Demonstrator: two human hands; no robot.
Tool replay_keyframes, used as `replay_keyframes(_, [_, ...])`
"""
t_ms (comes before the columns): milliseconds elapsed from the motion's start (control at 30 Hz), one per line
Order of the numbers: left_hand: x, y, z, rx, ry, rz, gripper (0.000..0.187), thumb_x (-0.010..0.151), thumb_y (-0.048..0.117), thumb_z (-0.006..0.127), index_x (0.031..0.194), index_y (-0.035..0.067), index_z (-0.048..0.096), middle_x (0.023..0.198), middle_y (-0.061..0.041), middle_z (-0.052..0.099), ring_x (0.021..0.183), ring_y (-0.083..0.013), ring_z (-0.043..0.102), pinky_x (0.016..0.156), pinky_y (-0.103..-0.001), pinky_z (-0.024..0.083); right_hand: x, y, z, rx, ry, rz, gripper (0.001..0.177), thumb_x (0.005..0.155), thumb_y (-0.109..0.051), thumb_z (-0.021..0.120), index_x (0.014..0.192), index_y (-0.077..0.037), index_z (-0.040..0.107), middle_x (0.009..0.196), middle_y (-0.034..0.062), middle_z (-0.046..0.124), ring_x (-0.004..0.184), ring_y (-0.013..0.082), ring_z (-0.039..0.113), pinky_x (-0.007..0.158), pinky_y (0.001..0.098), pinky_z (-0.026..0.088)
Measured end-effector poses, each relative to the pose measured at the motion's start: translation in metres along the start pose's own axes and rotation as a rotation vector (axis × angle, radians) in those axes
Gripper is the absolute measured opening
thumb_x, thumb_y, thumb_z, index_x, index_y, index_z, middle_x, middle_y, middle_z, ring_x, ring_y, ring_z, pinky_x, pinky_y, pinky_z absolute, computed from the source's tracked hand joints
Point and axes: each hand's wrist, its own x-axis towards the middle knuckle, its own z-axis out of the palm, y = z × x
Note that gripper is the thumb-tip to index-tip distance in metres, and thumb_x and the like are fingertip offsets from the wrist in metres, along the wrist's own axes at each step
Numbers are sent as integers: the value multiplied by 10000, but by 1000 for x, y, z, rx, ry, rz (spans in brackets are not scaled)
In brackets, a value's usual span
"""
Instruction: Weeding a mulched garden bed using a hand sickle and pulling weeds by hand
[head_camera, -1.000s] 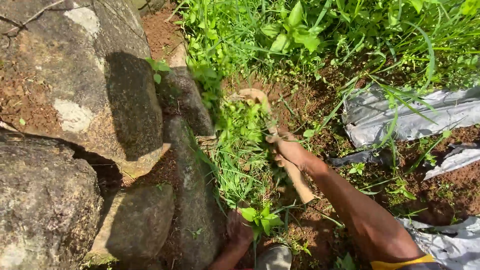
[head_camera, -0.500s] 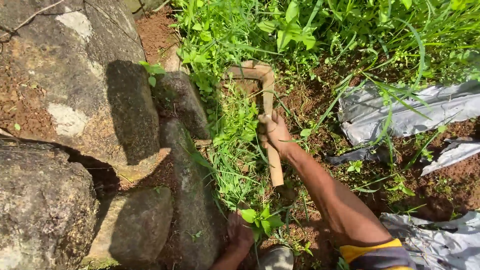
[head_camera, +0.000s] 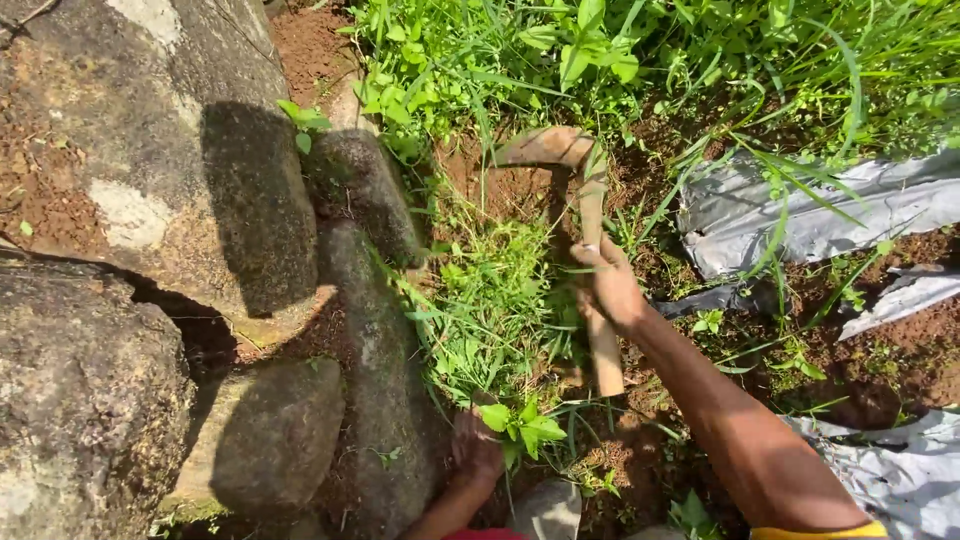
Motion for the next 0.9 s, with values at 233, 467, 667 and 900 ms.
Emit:
replay_keyframes(233, [-12,-5,-18,34,11,28,901,952,761,463,1597,160,279,1745,-112,4,1622,-276,-16,1296,-452,-64,22,27,4,109,-403,119,303,1044,-154,512,744,-117,517,552,-2,481,379,133,405,287,307,347])
replay_keyframes(467, [-14,0,-12,-62,54,-15,695,937,729,541,1408,219,558,1741,-145,10,1617,-318,5,1296,-455,-53,18,16,16,213,-321,-156,254,1065,-202,489,830,-108,505,561,-35,473,366,103,415,276,249,359])
replay_keyframes(667, [-8,-6,-9,-117,102,24,861,913,780,496,1548,206,401,1741,-84,58,1620,-290,4,1301,-441,-26,30,77,0,26,-558,47,332,1087,-189,528,769,-91,519,492,8,504,295,138,492,195,292,419])
replay_keyframes(900, [11,-8,0,-255,276,80,804,807,590,799,1480,408,399,1347,65,586,1242,-224,534,1128,-394,366,-48,71,-69,-438,-481,28,507,1029,-232,495,1489,-25,447,621,32,565,375,129,516,307,292,502])
